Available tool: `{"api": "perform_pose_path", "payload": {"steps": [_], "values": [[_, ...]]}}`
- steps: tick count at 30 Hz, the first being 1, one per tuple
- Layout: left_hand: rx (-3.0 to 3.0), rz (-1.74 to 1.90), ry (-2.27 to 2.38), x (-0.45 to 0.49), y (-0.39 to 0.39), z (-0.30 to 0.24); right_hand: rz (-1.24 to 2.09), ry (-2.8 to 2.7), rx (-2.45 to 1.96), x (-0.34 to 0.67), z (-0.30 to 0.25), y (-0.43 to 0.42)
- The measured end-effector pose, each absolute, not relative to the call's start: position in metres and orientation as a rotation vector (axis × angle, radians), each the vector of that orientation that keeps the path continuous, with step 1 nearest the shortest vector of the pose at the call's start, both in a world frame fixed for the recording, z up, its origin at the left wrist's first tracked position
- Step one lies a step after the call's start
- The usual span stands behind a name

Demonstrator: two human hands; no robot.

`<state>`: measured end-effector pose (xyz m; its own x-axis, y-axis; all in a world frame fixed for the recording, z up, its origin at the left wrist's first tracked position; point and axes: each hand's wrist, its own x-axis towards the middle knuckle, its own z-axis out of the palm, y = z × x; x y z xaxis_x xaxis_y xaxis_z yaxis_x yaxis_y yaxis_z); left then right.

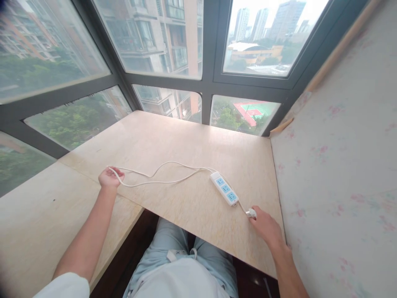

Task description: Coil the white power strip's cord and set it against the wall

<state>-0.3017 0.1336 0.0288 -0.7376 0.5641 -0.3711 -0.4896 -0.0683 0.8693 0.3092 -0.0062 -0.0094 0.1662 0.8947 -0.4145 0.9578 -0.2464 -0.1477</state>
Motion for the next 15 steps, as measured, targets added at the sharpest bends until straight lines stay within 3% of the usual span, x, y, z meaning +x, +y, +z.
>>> {"api": "perform_pose_path", "payload": {"steps": [10,15], "values": [[0.089,1.672,1.843,-0.295,0.090,-0.003,-0.531,1.793,2.047,0.292,0.012,0.017],[0.170,1.576,1.969,-0.298,0.055,-0.009,-0.762,1.850,2.180,0.295,0.004,0.035]]}}
